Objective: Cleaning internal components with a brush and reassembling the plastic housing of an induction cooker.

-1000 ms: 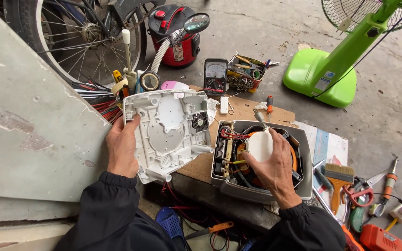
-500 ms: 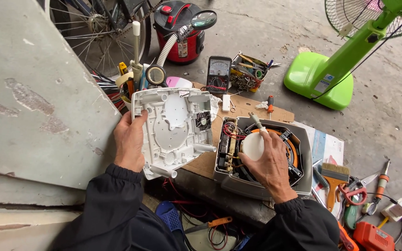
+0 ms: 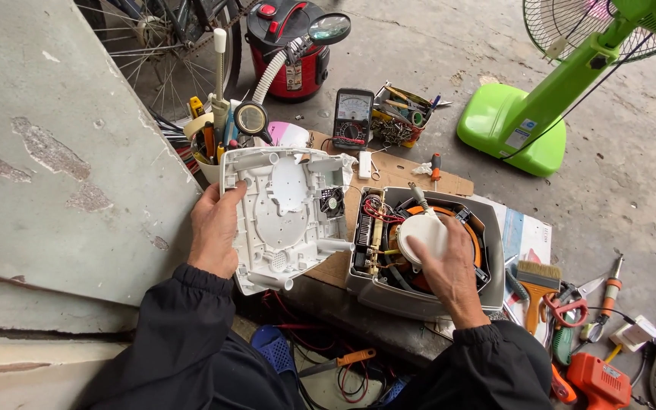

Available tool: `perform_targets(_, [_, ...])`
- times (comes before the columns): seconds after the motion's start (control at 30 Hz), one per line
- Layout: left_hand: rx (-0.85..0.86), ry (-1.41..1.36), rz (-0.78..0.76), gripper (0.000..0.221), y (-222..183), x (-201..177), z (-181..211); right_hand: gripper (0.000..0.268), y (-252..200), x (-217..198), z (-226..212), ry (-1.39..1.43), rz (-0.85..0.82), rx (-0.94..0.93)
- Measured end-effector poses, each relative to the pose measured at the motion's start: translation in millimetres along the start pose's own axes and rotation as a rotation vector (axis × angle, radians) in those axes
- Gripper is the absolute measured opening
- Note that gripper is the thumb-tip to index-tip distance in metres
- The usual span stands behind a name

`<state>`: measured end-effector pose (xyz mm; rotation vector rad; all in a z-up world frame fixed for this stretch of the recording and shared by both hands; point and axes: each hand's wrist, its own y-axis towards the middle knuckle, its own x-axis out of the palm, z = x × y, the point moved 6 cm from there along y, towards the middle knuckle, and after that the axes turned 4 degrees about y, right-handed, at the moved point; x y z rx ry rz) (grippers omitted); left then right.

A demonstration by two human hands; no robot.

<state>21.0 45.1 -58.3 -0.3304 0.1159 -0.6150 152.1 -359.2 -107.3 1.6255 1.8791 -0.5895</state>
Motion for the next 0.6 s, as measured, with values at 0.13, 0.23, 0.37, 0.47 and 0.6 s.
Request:
perform_targets(0.13, [0.0,0.0,0.004,0.033,0.9,-2.8,-1.5,0.098,4.8,-7.1,52.4,-0.079,0.133,0.175])
perform_targets(0.23, [-0.004,-0.006,0.0,0.033,3.1,0.8,-4.3,0.107,1.8,-3.2,56.9,-0.133,0.118,0.233])
perform_targets(0.37, [-0.009,-0.019,-0.005,0.032,9.4,1.9,-10.6,0.097,8.9,3.6,65.4,-0.041,0.146,0.187])
perform_targets(0.47, [0.003,-0.004,0.002,0.032,16.9,-1.6,-15.3,0.087,2.0,4.7,47.4,-0.039,0.201,0.167])
perform_targets(0.6, [-0.013,0.009,-0.033,0.036,10.4,-2.3,-10.5,0.082,6.6,5.6,59.3,0.019,0.225,0.185])
